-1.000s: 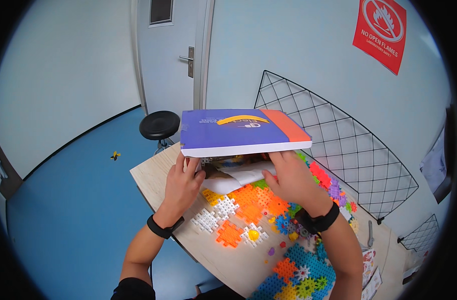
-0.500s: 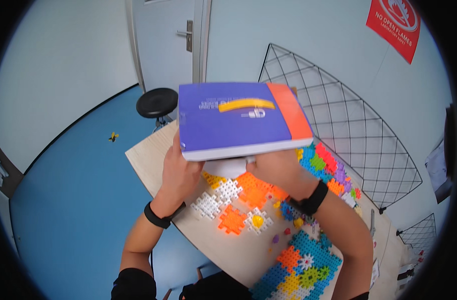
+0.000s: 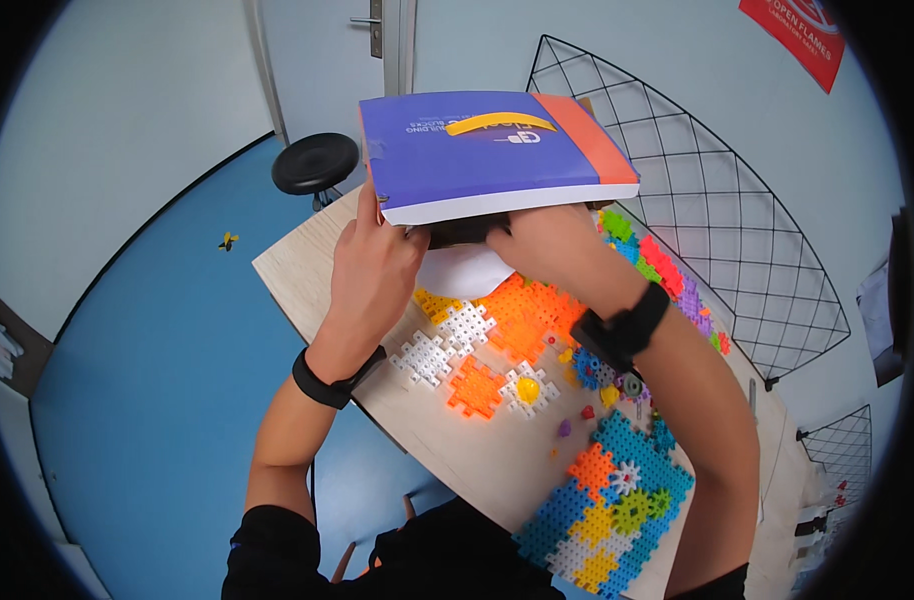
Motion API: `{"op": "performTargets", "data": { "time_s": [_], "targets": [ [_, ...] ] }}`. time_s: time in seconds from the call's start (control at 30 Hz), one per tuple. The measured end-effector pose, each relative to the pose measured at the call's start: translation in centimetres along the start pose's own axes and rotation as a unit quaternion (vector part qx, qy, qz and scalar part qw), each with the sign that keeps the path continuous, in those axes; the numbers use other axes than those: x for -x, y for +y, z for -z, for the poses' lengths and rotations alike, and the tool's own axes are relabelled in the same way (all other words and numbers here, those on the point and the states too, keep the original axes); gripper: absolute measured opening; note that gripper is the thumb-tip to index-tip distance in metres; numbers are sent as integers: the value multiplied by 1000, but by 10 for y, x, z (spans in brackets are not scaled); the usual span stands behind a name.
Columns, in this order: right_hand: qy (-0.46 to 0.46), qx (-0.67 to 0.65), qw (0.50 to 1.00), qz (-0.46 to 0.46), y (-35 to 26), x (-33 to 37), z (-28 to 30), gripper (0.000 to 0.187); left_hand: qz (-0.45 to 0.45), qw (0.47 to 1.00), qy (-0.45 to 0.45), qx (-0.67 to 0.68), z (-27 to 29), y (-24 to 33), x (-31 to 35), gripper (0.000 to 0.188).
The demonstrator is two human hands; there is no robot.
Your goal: The recorder is assembling various colorful plastic gears and base plates from a toy construction set.
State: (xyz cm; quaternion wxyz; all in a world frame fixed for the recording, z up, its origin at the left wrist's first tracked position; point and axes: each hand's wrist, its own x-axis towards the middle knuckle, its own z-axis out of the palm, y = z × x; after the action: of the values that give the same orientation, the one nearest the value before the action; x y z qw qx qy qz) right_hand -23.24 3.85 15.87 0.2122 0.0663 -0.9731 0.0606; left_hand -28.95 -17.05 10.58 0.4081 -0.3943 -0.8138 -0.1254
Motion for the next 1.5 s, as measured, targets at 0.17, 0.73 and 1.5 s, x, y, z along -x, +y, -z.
{"op": "performTargets", "data": {
  "time_s": [0.17,0.73,1.5],
  "targets": [
    [-46,134,990,23,7,-34,-20,52,3,1000,-7,14,-6,7,1,7],
    [80,-114,968,-207,37,-66,69,22,82,991,-56,86,-20,-54,-53,30],
    [197,-415,838,-295,76,63,36,39,115,975,-126,145,-19,-69,-63,42]
  ]
}}
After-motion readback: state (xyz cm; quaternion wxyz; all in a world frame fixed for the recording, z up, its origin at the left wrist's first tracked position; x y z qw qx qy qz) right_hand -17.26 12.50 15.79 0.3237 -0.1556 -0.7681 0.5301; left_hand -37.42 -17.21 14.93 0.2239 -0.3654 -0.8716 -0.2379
